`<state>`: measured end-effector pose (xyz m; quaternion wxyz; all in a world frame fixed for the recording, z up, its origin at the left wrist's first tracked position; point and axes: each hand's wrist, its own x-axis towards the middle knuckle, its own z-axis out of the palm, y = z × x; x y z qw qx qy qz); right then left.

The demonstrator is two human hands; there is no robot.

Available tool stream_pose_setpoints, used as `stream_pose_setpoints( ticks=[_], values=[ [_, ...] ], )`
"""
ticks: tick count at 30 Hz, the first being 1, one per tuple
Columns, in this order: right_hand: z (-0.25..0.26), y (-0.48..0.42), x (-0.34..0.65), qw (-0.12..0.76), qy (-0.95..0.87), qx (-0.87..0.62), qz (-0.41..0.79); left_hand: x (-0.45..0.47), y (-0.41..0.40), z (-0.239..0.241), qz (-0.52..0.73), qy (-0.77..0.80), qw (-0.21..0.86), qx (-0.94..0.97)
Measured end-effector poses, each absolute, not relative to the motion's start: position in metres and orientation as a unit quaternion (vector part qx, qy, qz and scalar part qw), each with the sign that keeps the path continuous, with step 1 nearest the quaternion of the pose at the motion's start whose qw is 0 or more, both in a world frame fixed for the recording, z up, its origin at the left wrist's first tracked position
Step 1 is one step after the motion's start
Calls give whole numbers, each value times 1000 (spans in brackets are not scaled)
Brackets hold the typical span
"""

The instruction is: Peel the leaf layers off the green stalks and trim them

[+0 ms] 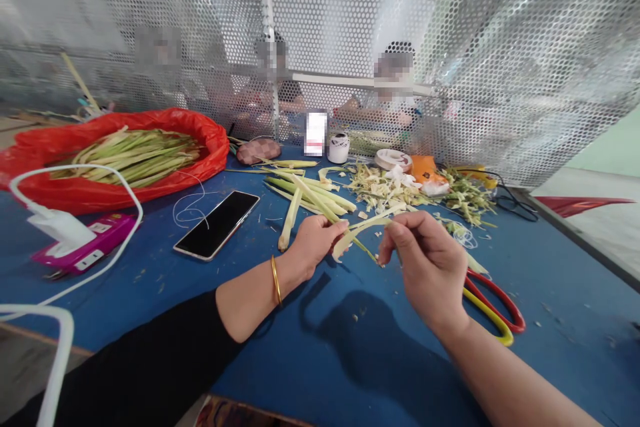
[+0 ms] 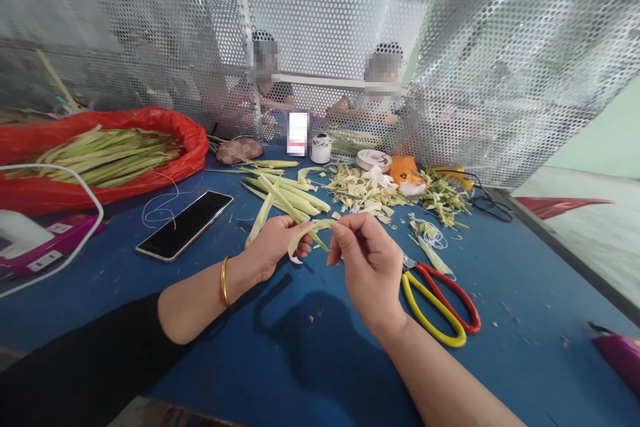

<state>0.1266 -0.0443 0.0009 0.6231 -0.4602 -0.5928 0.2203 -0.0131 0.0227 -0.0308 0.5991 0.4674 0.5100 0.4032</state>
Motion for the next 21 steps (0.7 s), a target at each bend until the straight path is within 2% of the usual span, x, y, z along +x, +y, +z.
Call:
stream_pose_setpoints(
  ticks=[3,6,10,12,15,17,21],
  values=[
    [-2,-28,139,666,-517,-508,178,-14,21,-27,363,510,608,489],
    [-7,-7,156,720,-414,-519,201,-15,16,-21,313,504,629,502],
    [-13,11,174,746,-342,-531,213,-15,10,-18,277,485,644,523],
    [-16,12,177,696,-398,-571,176,-14,9,-18,264,477,646,534],
    [-16,4,170,551,-516,-653,57,-13,7,-18,250,463,643,557],
    [-15,-4,159,494,-583,-643,38,-11,5,-18,238,447,638,580],
    [-14,-17,137,447,-623,-569,298,-10,1,-16,198,412,629,629]
  ],
)
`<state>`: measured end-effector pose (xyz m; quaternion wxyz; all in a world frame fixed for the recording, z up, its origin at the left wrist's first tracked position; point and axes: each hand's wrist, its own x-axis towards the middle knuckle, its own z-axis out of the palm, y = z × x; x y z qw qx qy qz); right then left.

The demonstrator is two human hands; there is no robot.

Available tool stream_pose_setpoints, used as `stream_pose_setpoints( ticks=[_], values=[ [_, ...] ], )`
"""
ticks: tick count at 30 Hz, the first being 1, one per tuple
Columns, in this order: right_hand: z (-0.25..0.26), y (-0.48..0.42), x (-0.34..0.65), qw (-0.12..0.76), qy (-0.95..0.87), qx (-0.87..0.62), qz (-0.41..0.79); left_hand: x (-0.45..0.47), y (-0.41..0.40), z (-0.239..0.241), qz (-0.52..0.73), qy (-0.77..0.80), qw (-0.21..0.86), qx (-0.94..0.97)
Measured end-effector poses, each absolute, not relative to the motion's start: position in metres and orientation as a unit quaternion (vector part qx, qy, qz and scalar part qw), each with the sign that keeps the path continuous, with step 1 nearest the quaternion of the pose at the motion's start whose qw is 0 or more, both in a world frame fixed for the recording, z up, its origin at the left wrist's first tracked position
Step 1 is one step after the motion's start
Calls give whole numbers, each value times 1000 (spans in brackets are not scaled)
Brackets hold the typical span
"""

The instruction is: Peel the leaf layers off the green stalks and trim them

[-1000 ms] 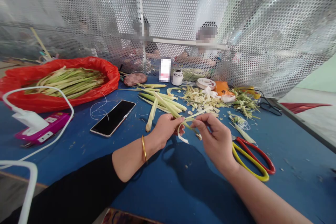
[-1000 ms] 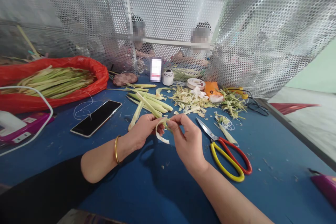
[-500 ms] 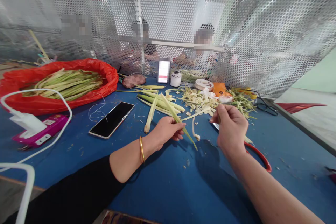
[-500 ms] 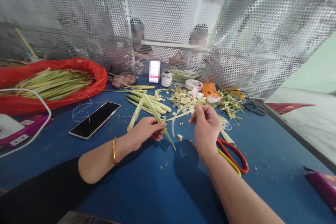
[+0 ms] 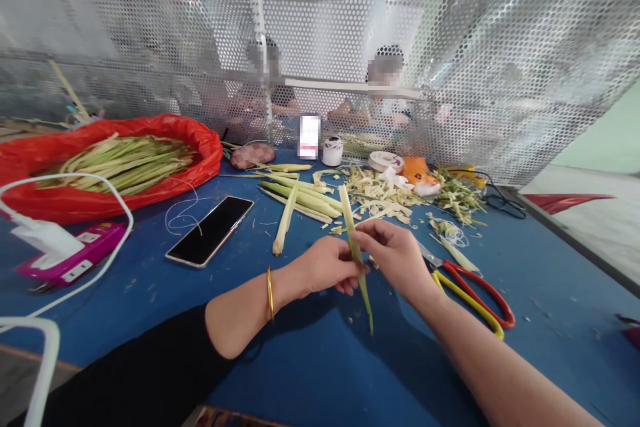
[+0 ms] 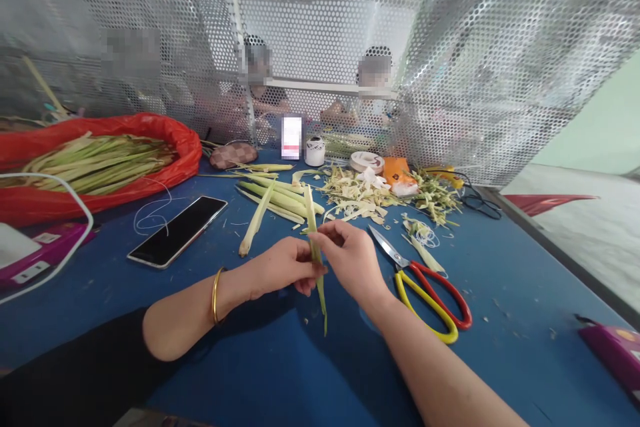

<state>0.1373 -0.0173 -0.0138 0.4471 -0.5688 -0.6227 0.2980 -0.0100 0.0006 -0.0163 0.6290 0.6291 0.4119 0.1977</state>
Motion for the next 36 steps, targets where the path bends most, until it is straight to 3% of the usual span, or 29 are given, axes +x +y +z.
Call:
stream_pose_setpoints(
  ticks=[3,7,13,17,24,36],
  values=[
    [-17,-20,131,462,-577,-565,365,-10,1,-14,214,411,632,622],
    [-20,-18,133,490,-555,-568,359,-11,3,-12,318,429,624,571],
    [-19,-20,131,486,-572,-570,333,-11,4,-11,373,424,666,488],
    [-20,-22,128,494,-570,-566,333,-11,4,-11,379,438,666,471],
    [-18,-20,129,516,-474,-536,471,-11,7,-12,389,434,649,489],
    [-20,-18,130,534,-403,-490,559,-8,6,-13,396,432,619,524]
  ],
)
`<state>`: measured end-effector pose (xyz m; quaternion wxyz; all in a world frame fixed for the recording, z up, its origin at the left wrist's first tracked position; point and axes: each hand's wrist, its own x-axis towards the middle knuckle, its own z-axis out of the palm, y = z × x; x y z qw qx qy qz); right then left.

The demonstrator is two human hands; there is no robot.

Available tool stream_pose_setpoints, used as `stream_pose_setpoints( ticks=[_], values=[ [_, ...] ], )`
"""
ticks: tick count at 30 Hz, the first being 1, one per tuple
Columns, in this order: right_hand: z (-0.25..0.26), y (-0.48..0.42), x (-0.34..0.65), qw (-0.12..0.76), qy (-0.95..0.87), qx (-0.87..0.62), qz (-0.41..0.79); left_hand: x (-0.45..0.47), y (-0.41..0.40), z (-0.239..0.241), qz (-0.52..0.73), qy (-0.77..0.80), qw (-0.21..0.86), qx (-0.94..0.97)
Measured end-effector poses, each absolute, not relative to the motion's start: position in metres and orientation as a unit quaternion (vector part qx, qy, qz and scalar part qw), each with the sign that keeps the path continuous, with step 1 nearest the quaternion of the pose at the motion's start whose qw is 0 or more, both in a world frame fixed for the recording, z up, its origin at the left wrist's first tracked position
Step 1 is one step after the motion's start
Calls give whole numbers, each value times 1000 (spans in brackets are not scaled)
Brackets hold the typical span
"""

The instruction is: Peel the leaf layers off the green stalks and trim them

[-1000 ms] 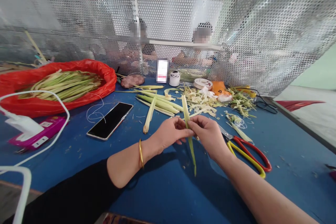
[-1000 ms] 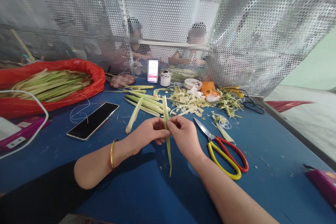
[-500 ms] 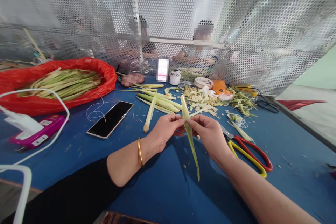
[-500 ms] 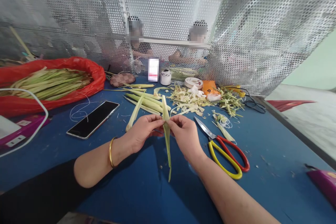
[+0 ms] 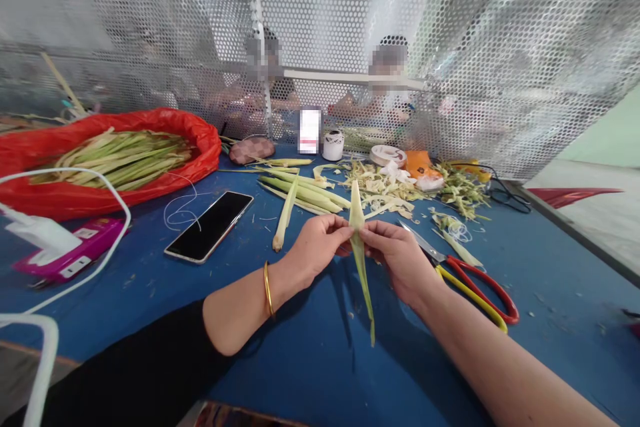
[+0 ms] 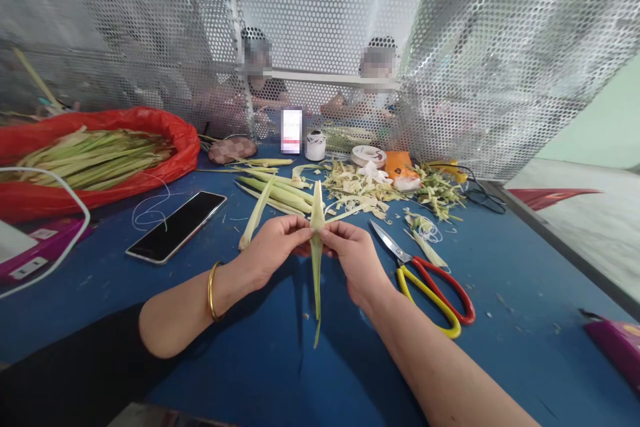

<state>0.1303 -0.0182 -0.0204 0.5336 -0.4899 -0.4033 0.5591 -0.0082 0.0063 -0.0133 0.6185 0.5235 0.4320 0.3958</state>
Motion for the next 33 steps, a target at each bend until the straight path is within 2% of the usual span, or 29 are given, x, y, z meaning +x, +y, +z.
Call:
stream_pose_setpoints(
  ticks=[23,28,33],
  values=[
    [-23,-15,136,510,-360,-436,648,-7,5,-10,405,413,652,490],
    [-23,-17,134,519,-380,-442,625,-8,5,-11,402,420,630,515],
    [-22,-18,132,535,-429,-479,548,-7,5,-12,380,436,606,547]
  ],
)
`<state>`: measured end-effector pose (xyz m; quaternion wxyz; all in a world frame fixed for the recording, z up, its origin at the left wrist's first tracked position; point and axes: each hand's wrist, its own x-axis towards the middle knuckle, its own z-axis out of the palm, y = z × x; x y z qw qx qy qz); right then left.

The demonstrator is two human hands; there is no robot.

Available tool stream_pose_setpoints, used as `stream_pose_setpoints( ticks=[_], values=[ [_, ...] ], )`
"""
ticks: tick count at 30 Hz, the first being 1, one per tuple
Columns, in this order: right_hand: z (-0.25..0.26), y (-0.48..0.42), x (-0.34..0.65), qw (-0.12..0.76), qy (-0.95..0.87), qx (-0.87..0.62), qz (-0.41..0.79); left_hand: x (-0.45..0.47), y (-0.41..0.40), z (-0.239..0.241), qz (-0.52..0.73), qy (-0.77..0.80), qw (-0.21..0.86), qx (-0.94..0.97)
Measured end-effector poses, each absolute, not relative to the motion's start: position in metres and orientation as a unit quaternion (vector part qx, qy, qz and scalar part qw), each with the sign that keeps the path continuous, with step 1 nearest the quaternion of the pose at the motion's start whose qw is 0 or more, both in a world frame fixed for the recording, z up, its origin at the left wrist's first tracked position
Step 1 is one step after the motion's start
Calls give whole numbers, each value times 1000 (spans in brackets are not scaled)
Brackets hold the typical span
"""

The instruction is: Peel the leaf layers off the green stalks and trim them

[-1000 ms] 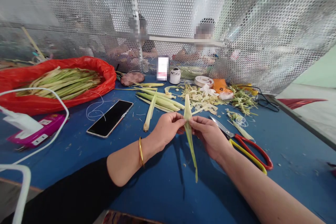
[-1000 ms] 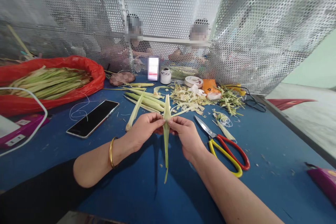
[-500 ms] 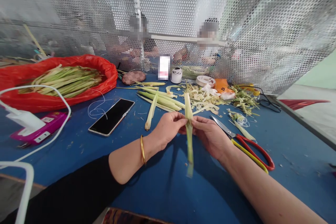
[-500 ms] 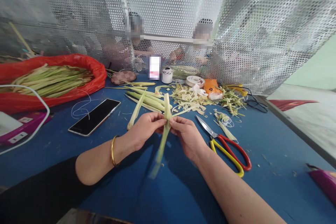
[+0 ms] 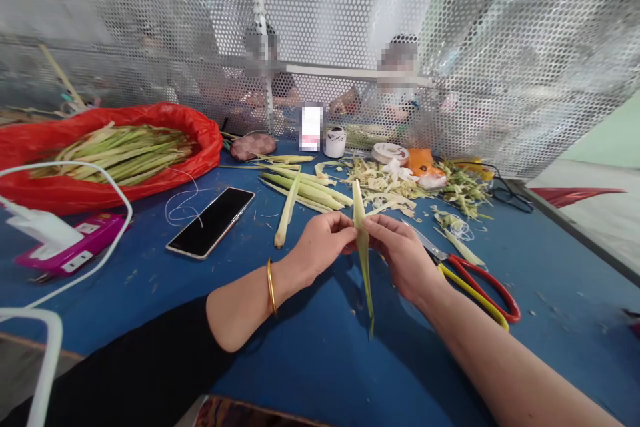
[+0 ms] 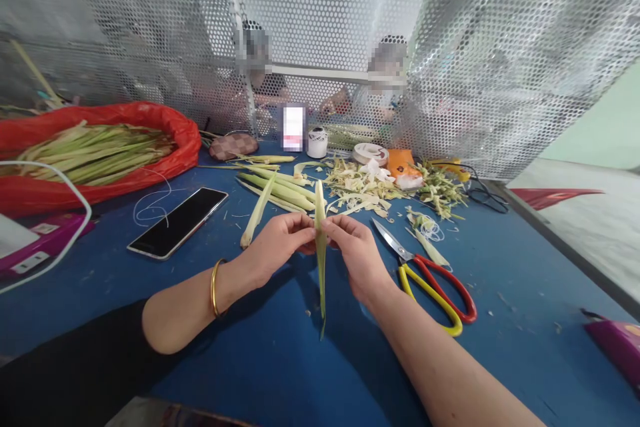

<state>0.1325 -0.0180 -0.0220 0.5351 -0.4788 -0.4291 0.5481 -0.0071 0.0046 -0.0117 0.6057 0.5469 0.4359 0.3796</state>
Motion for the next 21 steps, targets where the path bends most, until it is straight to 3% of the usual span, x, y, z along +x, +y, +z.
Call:
stream_pose_setpoints(
  ticks=[14,21],
  values=[
    [-19,-18,130,521,-468,-513,497,-9,6,-14,381,432,569,586],
    [-22,-16,135,494,-557,-570,347,-10,8,-24,358,379,547,656]
  ],
)
